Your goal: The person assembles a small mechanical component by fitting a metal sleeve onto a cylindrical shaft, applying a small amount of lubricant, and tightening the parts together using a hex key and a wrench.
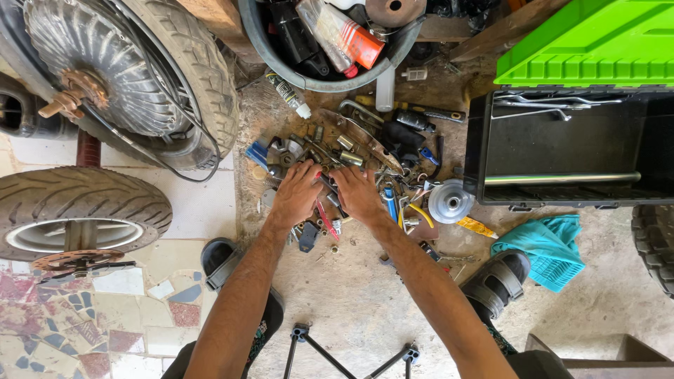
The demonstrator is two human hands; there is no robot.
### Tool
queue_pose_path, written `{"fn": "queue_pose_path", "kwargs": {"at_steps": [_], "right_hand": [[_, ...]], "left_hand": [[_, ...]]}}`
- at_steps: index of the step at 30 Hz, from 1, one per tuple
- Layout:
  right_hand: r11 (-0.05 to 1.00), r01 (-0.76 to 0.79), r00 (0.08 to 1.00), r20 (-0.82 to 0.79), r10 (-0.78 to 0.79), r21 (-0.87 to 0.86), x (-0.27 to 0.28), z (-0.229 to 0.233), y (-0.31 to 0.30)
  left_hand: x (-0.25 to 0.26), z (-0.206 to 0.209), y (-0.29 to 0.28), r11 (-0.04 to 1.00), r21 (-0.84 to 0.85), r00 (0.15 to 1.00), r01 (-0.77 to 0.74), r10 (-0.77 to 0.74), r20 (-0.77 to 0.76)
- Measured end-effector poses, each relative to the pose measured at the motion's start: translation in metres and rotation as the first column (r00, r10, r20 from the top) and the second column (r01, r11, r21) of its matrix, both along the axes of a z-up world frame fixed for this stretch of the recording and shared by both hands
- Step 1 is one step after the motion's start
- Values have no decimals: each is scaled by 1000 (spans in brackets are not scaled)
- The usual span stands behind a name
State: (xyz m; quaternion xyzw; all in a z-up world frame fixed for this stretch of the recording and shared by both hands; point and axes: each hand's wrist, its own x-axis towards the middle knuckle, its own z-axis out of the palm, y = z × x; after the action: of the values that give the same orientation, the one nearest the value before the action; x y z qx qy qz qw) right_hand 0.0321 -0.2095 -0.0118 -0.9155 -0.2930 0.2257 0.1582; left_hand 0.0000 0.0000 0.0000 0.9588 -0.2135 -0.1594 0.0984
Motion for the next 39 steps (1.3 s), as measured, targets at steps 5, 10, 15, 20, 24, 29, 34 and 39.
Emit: {"fn": "queue_pose_path", "kwargs": {"at_steps": [5, 10, 15, 20, 24, 29, 34, 39], "right_hand": [[832, 476, 849, -396, -351, 283, 20, 23, -8], [731, 604, 741, -563, -367, 319, 47, 58, -27], [744, 597, 742, -559, -370, 300, 58, 79, -34], [720, 622, 723, -579, -377, 308, 62, 93, -41], [704, 618, 725, -599, -340, 349, 62, 97, -50], [658, 664, 719, -546, -430, 356, 70, 66, -68], [749, 562, 813, -67, -579, 352, 86, 29, -96], [806, 543, 797, 157, -583, 236, 90, 29, -105]], "left_hand": [[15, 35, -14, 979, -185, 996, -82, 89, 29], [36, 76, -41, 902, -383, 977, -199, 214, -3], [46, 95, -60, 876, -430, 964, -217, 261, 45], [52, 103, -70, 880, -416, 963, -232, 268, 31], [59, 107, -79, 877, -385, 955, -286, 294, -41], [66, 108, -87, 747, -344, 817, -569, 464, -343], [67, 89, -90, 595, -436, 735, -675, 492, -467], [68, 69, -98, 482, -448, 652, -753, 459, -603]]}}
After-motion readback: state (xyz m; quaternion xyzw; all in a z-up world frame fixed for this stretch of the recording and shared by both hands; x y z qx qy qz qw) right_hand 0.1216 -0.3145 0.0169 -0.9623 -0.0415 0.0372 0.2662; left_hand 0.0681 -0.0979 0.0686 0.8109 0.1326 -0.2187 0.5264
